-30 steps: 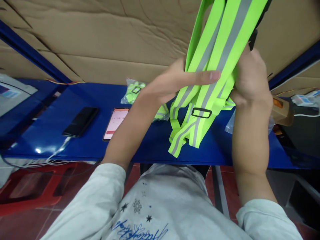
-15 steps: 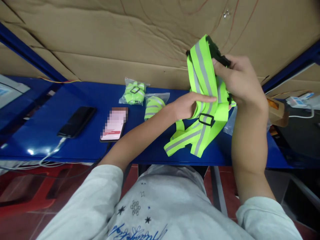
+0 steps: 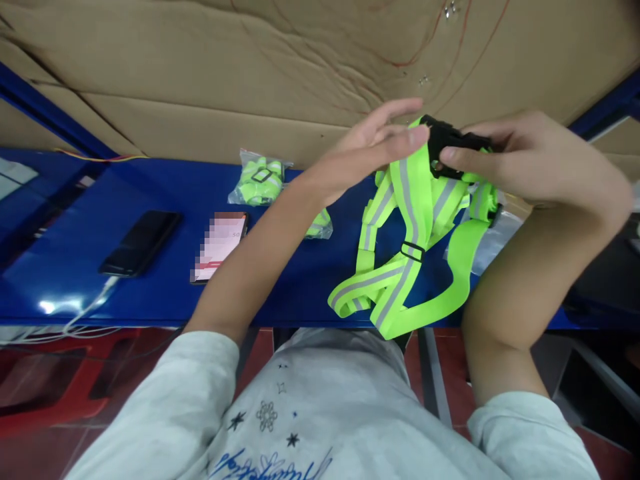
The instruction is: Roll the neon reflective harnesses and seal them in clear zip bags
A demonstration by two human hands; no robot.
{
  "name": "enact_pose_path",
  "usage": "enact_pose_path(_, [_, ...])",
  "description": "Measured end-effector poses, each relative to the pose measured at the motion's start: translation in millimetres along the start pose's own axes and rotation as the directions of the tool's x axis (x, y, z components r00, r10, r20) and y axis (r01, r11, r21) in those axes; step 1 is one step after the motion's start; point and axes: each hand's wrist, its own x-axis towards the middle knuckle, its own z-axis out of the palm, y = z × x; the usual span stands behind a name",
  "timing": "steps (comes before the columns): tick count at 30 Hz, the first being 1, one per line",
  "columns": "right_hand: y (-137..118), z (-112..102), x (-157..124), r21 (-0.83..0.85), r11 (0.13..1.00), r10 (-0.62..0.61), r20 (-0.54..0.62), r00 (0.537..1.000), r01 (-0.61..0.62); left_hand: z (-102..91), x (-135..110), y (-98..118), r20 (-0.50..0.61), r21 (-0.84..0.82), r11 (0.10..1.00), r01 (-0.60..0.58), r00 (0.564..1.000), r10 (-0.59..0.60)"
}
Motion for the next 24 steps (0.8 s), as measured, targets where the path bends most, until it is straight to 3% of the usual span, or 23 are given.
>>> enact_pose_path(3, [-8, 16, 9, -0.211, 0.977, -0.035, 0.028, 0.999, 0.040, 5.2, 1, 2, -0.127, 0.257, 0.965, -0.060, 0.987, 0.095])
enact_pose_path(7, [-19, 32, 13, -0.153, 0.946, -0.301, -0.074, 0.951, 0.287, -7.4, 6, 0, -0.222, 0.461, 0.875, -0.146, 0.936, 0.274])
enact_pose_path(10, [-16, 36, 13, 0.027, 0.928, -0.369, -0.038, 0.929, 0.370, -19.8, 6, 9, -0.274, 0.436, 0.873, -0.220, 0.891, 0.361])
enact_pose_path(13, [-7, 36, 15, 0.399, 0.877, -0.296, 0.011, 0.955, 0.267, -23.7, 2, 20, -0.276, 0.274, 0.912, -0.305, 0.883, 0.379])
enact_pose_path(16, [-1, 43, 20, 0.614, 0.784, -0.209, 0.124, 0.970, 0.091, -20.1, -4, 29, -0.234, -0.003, 0.966, -0.258, 0.940, 0.250])
enact_pose_path(18, [0, 51, 25, 0.625, 0.778, -0.149, 0.085, 0.985, 0.063, -18.1, -7, 31, -0.178, -0.120, 0.982, -0.147, 0.976, 0.124])
enact_pose_path(22, [-1, 66, 34, 0.546, 0.835, 0.017, -0.149, 0.989, 0.068, -23.2, -6, 27, -0.045, -0.053, 0.997, 0.061, 0.997, -0.063])
enact_pose_path(24, [0, 69, 35, 0.517, 0.852, 0.026, -0.195, 0.981, 0.080, -29.5, -3, 20, 0.061, 0.058, 0.989, 0.137, 0.988, -0.140])
